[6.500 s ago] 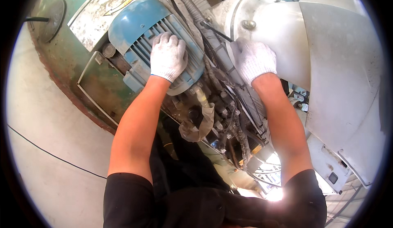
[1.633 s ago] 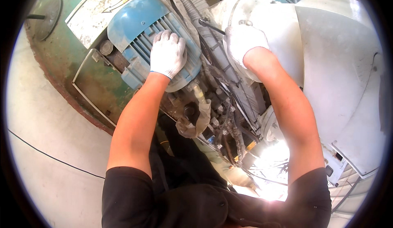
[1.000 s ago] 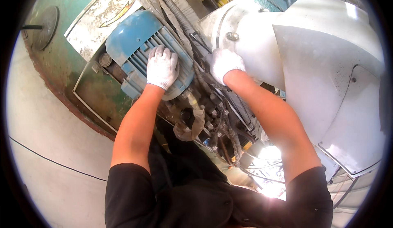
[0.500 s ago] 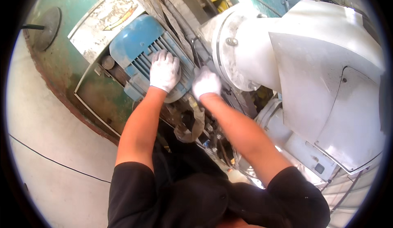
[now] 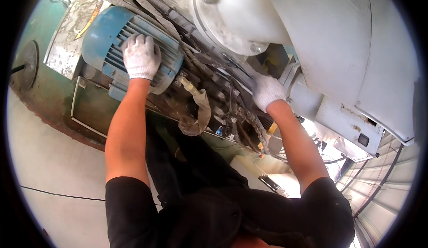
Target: The person picks up bundles of long metal rods and feeds them into a yellow bending machine to shape them. After bending, the person stacks the finished rods on the floor. Later, the person uses a wrench to tighten bolts on a large motor attached to the machinery.
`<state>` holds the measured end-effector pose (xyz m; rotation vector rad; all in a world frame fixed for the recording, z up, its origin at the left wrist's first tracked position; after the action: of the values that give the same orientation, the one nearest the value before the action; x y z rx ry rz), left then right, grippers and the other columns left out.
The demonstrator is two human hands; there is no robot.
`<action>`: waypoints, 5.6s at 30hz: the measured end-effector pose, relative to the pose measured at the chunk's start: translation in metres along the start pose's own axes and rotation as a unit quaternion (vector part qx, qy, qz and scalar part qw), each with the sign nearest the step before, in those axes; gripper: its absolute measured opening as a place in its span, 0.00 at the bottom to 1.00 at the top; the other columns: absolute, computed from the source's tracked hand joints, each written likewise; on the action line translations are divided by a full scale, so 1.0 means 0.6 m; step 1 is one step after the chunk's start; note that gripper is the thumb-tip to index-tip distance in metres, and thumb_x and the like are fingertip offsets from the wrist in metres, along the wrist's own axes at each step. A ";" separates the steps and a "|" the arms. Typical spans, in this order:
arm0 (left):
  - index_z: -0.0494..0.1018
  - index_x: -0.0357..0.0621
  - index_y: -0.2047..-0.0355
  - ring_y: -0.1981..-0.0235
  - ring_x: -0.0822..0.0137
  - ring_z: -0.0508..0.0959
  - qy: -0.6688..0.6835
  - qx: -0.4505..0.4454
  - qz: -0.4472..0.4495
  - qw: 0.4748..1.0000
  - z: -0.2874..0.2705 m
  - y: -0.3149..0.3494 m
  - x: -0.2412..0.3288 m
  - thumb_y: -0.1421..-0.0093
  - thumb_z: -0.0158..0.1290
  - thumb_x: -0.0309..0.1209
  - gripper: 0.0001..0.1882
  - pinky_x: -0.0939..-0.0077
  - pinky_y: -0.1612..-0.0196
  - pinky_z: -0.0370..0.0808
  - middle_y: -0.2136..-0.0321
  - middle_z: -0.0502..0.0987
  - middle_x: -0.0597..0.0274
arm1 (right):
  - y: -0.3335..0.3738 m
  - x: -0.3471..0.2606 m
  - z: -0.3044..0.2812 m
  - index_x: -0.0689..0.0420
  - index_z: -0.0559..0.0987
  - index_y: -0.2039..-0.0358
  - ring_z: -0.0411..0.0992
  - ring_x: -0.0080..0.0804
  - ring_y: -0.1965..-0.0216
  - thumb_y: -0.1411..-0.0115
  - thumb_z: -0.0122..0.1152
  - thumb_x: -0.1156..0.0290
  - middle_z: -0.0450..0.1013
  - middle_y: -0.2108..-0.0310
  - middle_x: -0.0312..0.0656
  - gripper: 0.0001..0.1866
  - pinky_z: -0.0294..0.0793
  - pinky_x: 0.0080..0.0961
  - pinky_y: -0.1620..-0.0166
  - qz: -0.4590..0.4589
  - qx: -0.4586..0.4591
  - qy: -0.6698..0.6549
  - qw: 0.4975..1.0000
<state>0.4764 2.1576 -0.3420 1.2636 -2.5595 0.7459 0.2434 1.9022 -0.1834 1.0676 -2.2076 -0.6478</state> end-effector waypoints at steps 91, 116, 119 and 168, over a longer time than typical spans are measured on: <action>0.76 0.46 0.71 0.54 0.49 0.81 -0.020 0.031 0.020 0.999 0.003 -0.005 0.015 0.45 0.63 0.31 0.06 0.47 0.50 0.77 0.65 0.81 0.57 | -0.080 0.031 0.033 0.56 0.91 0.56 0.86 0.51 0.50 0.33 0.55 0.68 0.86 0.52 0.53 0.16 0.86 0.50 0.48 -0.040 -0.088 0.184 0.978; 0.77 0.45 0.69 0.49 0.47 0.82 -0.046 0.018 0.008 0.999 0.007 -0.006 0.030 0.43 0.60 0.29 0.04 0.46 0.45 0.76 0.61 0.82 0.55 | -0.083 0.159 0.164 0.51 0.86 0.57 0.84 0.57 0.60 0.29 0.56 0.59 0.84 0.61 0.54 0.14 0.84 0.53 0.57 -0.104 0.058 -0.021 0.993; 0.77 0.44 0.68 0.49 0.46 0.81 -0.052 0.009 0.017 0.998 0.016 -0.007 0.032 0.43 0.60 0.29 0.04 0.44 0.46 0.76 0.60 0.82 0.53 | -0.066 0.132 0.123 0.52 0.88 0.52 0.85 0.53 0.50 0.26 0.54 0.57 0.85 0.51 0.54 0.18 0.84 0.49 0.48 -0.035 -0.051 0.016 0.998; 0.84 0.35 0.60 0.60 0.69 0.83 0.251 -0.670 0.201 0.669 -0.117 0.734 1.188 0.36 0.60 0.29 0.10 0.72 0.52 0.79 0.64 0.86 0.59 | 1.181 0.447 1.159 0.60 0.86 0.47 0.80 0.60 0.45 0.28 0.59 0.46 0.83 0.49 0.60 0.28 0.78 0.49 0.41 0.657 0.061 -0.663 0.354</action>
<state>-0.3135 1.9280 -0.1669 -0.0381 -1.9403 -0.6826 -0.7413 2.1950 -0.1352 -2.1689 -3.0550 -0.4206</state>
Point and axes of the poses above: each hand's wrist, its own y-axis away from the middle knuckle, its own z-axis out of the palm, x = y × z, the point moved 7 cm from there along -y, towards the middle knuckle
